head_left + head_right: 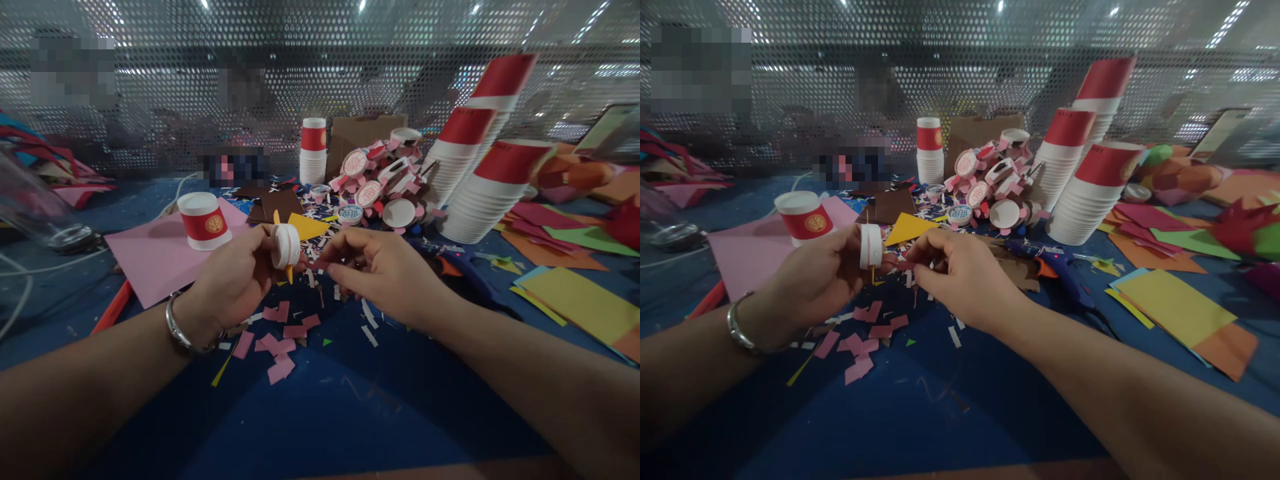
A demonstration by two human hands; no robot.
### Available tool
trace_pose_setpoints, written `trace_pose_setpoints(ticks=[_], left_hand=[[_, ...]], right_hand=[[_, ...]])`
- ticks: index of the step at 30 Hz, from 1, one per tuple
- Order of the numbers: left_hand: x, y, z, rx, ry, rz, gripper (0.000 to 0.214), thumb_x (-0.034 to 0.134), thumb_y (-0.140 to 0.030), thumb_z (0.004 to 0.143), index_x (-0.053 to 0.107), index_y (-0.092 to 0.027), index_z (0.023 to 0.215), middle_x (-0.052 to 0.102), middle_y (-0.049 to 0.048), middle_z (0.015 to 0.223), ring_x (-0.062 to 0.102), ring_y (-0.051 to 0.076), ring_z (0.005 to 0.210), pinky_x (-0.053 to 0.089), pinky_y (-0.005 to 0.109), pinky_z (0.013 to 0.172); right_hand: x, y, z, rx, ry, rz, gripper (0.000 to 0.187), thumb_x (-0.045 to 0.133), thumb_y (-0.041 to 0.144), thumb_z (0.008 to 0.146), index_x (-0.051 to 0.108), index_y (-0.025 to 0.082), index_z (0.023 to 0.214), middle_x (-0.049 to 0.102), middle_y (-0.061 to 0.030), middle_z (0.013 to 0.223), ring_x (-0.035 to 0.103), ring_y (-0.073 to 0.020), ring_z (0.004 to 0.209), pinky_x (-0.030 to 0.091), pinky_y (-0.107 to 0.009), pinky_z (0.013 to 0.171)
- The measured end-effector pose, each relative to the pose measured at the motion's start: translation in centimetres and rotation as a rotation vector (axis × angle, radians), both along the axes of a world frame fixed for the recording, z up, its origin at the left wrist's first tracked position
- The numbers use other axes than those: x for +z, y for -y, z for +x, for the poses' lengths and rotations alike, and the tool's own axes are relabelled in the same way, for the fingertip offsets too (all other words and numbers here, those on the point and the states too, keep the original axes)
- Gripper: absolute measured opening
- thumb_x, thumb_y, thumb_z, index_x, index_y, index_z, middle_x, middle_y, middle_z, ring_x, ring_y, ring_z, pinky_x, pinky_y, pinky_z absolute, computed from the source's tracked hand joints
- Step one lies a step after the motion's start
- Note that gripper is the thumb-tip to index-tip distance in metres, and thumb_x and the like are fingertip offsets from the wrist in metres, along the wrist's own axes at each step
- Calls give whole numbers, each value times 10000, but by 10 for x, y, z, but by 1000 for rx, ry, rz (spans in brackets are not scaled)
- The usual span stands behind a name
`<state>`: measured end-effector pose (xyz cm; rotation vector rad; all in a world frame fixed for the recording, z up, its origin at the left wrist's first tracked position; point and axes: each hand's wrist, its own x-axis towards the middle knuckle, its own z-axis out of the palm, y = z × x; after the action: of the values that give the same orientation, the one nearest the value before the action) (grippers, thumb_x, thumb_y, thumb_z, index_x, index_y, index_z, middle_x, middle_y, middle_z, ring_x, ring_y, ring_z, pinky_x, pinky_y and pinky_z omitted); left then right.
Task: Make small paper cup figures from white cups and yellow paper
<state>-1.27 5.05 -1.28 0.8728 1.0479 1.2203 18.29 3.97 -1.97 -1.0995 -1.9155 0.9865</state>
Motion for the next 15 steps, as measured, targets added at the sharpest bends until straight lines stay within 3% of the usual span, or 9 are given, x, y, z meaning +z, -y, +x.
trace_pose_setpoints(ticks=[6, 15], left_hand=[[-8, -1, 0, -55, -14, 40, 231, 536, -110, 822, 634, -174, 624, 608, 33, 642, 550, 147, 581, 501, 273, 605], [-6, 3, 3, -102, -22, 18, 217, 549, -88, 822, 557, -180, 626, 544, -9, 643, 493, 128, 604, 499, 264, 641]], right_hand=[[3, 3, 0, 35, -65, 0, 35, 652, 188, 859, 678, 178, 881, 636, 17, 770, 569, -116, 634, 453, -274, 585], [3, 6, -2, 111, -178, -82, 74, 690, 252, 893, 668, 182, 891, 614, 16, 765, 548, -111, 612, 459, -262, 565]])
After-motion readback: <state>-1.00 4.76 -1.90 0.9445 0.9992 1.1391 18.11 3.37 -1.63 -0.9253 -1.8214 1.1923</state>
